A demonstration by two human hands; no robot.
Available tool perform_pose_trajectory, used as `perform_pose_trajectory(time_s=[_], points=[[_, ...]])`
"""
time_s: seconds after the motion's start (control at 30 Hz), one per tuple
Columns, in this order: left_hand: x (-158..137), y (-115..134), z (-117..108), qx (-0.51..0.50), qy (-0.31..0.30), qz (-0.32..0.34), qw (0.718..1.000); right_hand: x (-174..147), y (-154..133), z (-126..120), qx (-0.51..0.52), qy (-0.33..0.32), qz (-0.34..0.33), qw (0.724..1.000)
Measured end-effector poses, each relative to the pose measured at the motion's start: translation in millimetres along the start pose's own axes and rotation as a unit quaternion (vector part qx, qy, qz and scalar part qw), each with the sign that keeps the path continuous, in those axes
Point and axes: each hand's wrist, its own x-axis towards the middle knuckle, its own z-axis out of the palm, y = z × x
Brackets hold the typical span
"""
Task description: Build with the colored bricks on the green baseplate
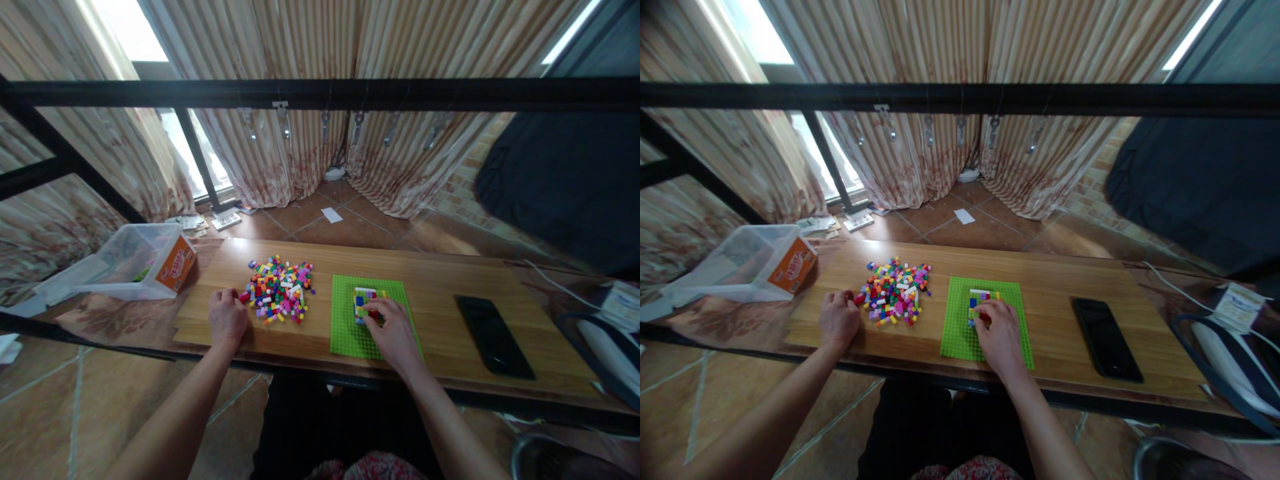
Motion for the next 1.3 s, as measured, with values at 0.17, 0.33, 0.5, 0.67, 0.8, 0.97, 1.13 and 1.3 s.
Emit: perform_pose_trajectory(time_s=[0.17,0.33,0.5,0.67,0.8,0.97,1.13,1.3], points=[[-0.6,1.2,-1.4,0.004,-0.004,-0.005,1.000,-1.0,1.0,1.0,-0.001,0.026,0.015,1.000],[-0.6,0.6,-0.5,0.005,-0.007,-0.006,1.000,0.2,3.0,-1.0,-0.015,0.009,0.007,1.000],[-0.8,0.9,-0.7,0.006,-0.014,-0.014,1.000,3.0,2.2,-2.7,-0.028,-0.018,0.023,0.999],[-1.0,0.4,-0.5,0.009,-0.013,-0.013,1.000,6.1,1.0,-3.2,-0.026,-0.035,0.074,0.996],[-0.5,-1.1,1.4,0.014,-0.013,-0.006,1.000,6.2,1.7,-3.3,-0.047,-0.037,0.090,0.994],[-0.9,-0.7,1.3,0.017,-0.014,-0.012,1.000,4.2,3.2,-7.9,-0.022,0.000,0.089,0.996],[-1.2,1.2,-0.8,0.011,-0.017,-0.015,1.000,4.7,6.5,-14.4,-0.034,0.077,0.075,0.994],[-1.1,2.5,-1.3,0.009,-0.020,-0.020,1.000,17.3,7.1,-11.8,-0.057,0.105,0.049,0.992]])
